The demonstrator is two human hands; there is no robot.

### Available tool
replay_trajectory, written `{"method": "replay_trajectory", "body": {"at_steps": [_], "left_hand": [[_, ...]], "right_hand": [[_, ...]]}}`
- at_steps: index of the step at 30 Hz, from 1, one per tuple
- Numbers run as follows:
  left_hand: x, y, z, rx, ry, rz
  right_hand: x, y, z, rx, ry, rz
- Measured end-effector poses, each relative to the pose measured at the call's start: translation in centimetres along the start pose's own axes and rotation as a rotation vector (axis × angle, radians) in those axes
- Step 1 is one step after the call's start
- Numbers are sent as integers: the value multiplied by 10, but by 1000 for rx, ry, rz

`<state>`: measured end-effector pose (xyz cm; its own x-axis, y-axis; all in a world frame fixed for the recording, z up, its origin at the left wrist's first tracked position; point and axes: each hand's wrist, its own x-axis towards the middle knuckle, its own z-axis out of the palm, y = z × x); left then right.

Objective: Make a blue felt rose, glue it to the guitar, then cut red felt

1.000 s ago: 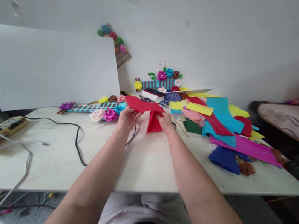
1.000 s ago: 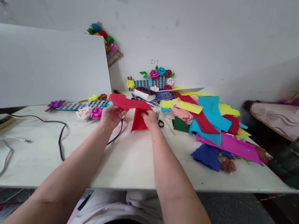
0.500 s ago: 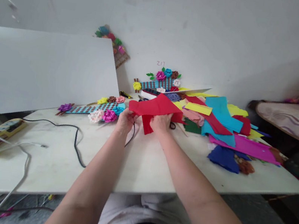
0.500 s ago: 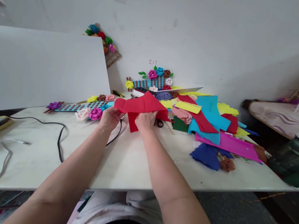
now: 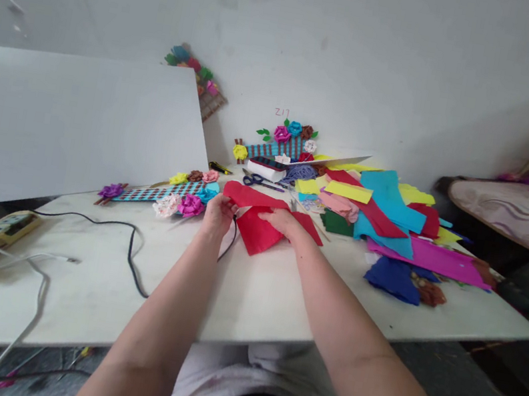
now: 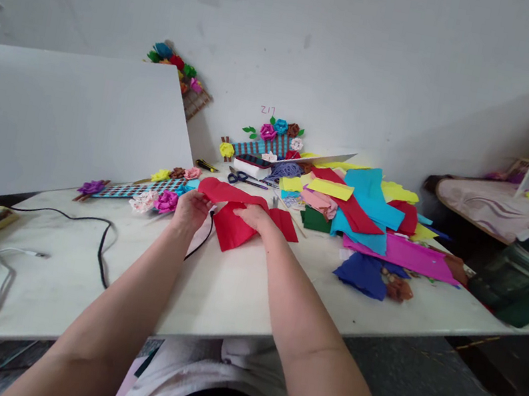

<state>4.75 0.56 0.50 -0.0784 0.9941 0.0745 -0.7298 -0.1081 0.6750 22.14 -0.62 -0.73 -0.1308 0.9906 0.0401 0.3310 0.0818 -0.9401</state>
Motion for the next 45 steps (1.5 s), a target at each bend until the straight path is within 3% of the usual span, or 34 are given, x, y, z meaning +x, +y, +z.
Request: {"method": "replay_trajectory", "body": {"at_steps": [2, 5, 8, 10, 13, 21, 26, 30, 38, 45], "left_hand": [[1, -1, 0, -12, 4, 0], [2, -1, -1, -37, 22, 5], [1, -1, -2, -30, 31, -9], [1, -1, -3, -15, 19, -13], [1, -1, -4, 6, 11, 5], [1, -5, -4, 85, -62, 2], [-3, -6, 1, 183, -153, -9], [-8, -6, 5, 242, -244, -35], [-11, -7, 3, 253, -360, -89], [-10, -9, -1, 287, -437, -106]], "right_hand": [[-10, -7, -3, 84, -62, 105], [-23, -16, -6, 309, -350, 185], [-32, -19, -11, 531, -533, 113], [-33, -19, -14, 686, -471, 35], [-28, -16, -18, 847, -276, -30], [-11, -12, 0, 944, -23, 71], [-1, -8, 7, 1014, 148, 60], [3, -2, 2, 1039, 131, 45], [7, 16, -5, 913, -35, 14], [7, 20, -8, 958, -51, -30]]}}
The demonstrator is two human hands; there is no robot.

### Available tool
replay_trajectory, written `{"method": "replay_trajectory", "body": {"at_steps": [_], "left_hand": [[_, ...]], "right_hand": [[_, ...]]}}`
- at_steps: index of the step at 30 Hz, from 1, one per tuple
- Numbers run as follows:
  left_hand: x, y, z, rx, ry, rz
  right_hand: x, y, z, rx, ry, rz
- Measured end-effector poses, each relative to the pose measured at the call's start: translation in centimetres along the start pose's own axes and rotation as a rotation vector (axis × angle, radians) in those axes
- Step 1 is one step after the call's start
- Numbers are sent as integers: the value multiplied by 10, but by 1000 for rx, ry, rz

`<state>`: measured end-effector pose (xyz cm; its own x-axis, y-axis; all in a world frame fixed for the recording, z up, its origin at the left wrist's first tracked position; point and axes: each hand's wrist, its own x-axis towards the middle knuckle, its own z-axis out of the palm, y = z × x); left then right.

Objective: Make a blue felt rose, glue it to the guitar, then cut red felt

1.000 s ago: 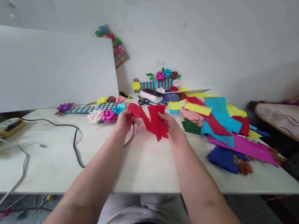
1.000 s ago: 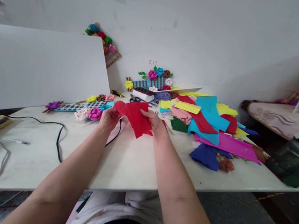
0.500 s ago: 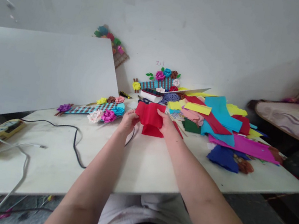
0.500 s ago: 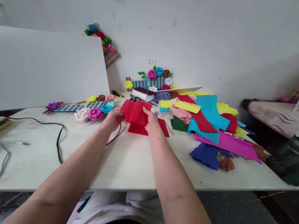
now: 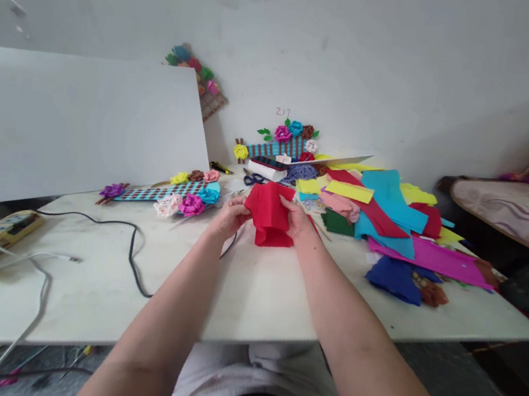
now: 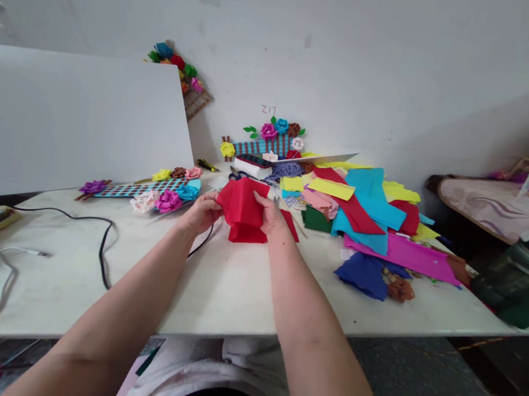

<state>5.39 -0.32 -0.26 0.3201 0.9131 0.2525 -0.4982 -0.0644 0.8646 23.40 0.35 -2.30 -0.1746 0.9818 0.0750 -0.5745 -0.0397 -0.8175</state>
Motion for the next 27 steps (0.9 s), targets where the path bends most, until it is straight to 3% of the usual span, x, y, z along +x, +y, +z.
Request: {"method": "replay_trajectory", "body": {"at_steps": [7, 12, 17, 22, 27], "left_hand": [[0, -2, -2, 22, -33, -1], [-1, 4, -3, 21, -91, -117], [-5, 10, 3, -23, 0, -147], [-6, 5, 5, 163, -2, -195], [-5, 1, 2, 191, 34, -165]], "right_hand": [[-6, -3, 2, 1, -52, 90], [-8, -5, 5, -8, -37, 51], [-9, -4, 6, -65, -56, 44], [-10, -3, 12, -169, -105, 50], [-9, -9, 16, -226, 7, 13]]}}
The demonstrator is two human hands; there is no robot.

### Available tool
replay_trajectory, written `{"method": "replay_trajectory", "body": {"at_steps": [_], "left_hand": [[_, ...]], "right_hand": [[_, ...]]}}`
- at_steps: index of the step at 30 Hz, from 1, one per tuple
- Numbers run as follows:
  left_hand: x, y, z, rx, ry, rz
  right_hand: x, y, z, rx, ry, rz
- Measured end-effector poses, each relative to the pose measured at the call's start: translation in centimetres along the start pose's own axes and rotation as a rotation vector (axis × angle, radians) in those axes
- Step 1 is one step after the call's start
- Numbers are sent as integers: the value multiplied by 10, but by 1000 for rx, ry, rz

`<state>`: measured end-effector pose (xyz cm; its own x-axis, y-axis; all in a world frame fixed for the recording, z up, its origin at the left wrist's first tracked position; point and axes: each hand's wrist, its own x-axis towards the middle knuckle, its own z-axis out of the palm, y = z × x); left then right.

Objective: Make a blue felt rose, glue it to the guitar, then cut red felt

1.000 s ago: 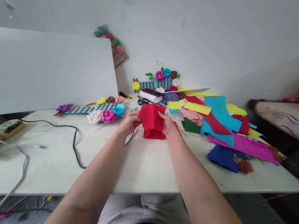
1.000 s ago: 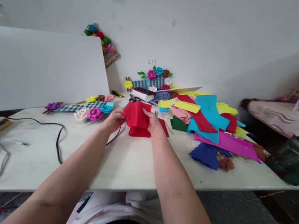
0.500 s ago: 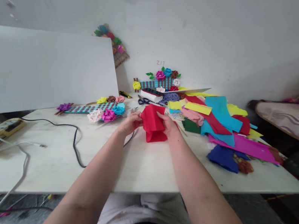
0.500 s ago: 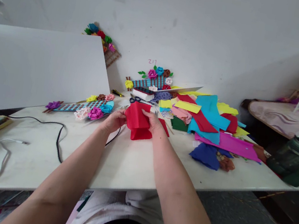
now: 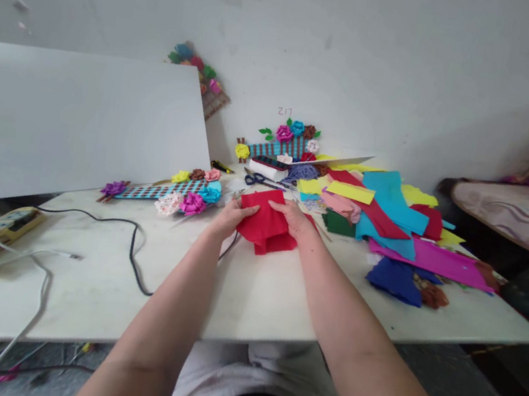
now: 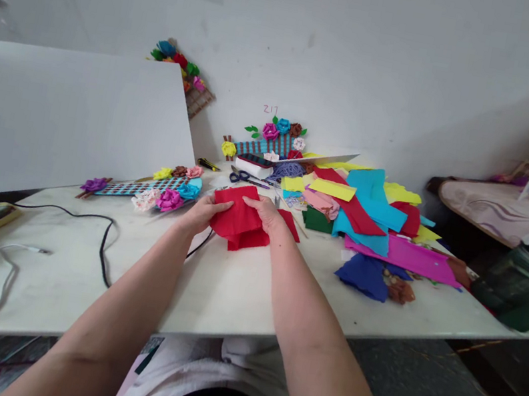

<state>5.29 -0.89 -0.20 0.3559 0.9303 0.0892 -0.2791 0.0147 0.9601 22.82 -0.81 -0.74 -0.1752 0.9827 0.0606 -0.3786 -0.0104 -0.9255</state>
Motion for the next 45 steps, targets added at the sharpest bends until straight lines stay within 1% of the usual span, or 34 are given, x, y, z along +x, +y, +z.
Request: {"method": "replay_trajectory", "body": {"at_steps": [2, 4, 8, 11, 13, 16, 23, 25, 27, 30, 35, 41, 45], "left_hand": [[1, 0, 0, 0, -4, 9], [2, 0, 1, -1, -6, 23], [2, -1, 6, -18, 19, 50], [2, -1, 9, -27, 41, 50], [1, -1, 11, -28, 56, 44], [1, 0, 11, -11, 54, 32], [2, 1, 8, 120, -4, -69], [3, 1, 6, 141, 2, -69], [3, 0, 5, 138, 33, -49], [3, 1, 5, 124, 77, -24], [3, 1, 5, 154, 88, -28], [9, -4, -2, 119, 167, 58], [12, -7, -7, 92, 184, 65]], "right_hand": [[0, -3, 1, -21, 59, -17], [1, -4, 2, -49, 89, -37], [4, -1, 2, -109, 122, -78], [6, 3, 2, -111, 117, -82], [7, 4, 3, -91, 108, -79], [6, 5, 5, -56, 135, -81], [9, 5, 3, 133, 232, -189], [10, 5, 1, 172, 250, -214], [12, 6, -2, 201, 249, -231], [14, 8, -4, 243, 266, -232], [18, 8, -6, 289, 304, -191], [20, 8, -9, 347, 352, -171], [18, 6, -8, 403, 385, -130]]}}
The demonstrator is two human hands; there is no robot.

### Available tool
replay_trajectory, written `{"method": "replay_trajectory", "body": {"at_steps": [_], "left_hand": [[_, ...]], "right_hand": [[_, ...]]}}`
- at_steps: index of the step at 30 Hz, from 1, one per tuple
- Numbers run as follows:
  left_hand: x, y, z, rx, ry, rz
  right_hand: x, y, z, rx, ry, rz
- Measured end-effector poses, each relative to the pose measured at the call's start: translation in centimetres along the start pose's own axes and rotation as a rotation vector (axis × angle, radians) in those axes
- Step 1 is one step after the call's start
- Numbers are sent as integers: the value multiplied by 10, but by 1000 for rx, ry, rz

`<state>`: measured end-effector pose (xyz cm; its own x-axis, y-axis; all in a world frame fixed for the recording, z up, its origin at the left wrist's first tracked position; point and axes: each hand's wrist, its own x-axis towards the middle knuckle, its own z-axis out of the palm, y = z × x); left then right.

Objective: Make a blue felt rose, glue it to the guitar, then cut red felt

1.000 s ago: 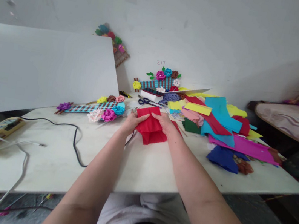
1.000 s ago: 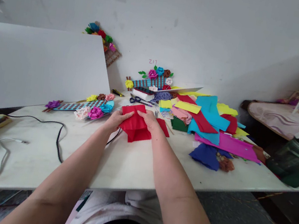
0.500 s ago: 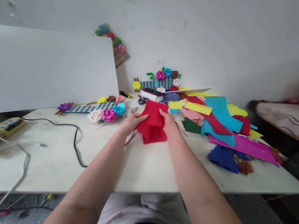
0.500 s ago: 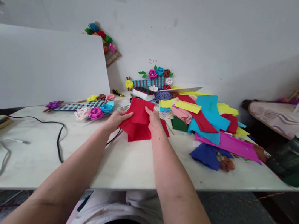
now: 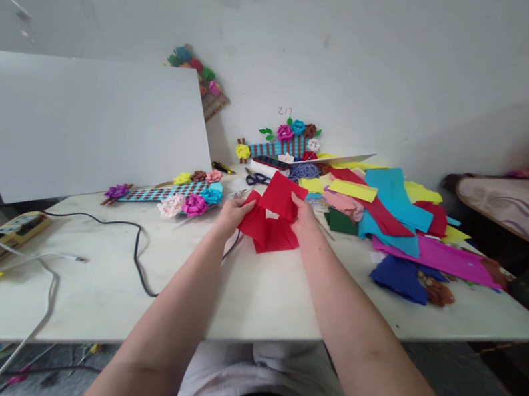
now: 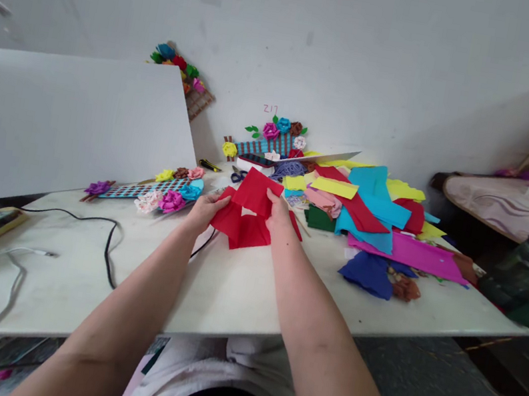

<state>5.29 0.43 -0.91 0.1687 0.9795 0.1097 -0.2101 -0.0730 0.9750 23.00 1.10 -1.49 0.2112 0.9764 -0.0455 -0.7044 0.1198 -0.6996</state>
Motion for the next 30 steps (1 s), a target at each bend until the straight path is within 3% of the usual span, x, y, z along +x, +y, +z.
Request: {"method": "replay_trajectory", "body": {"at_steps": [5, 19, 30], "left_hand": [[2, -2, 0, -71, -22, 0], [-6, 10, 10, -355, 29, -88], [-4, 11, 9, -498, 63, -202]], "right_hand": [[-7, -3, 3, -15, -15, 63], [-21, -2, 18, -105, -184, 60], [-26, 4, 23, -255, -95, 3]]}}
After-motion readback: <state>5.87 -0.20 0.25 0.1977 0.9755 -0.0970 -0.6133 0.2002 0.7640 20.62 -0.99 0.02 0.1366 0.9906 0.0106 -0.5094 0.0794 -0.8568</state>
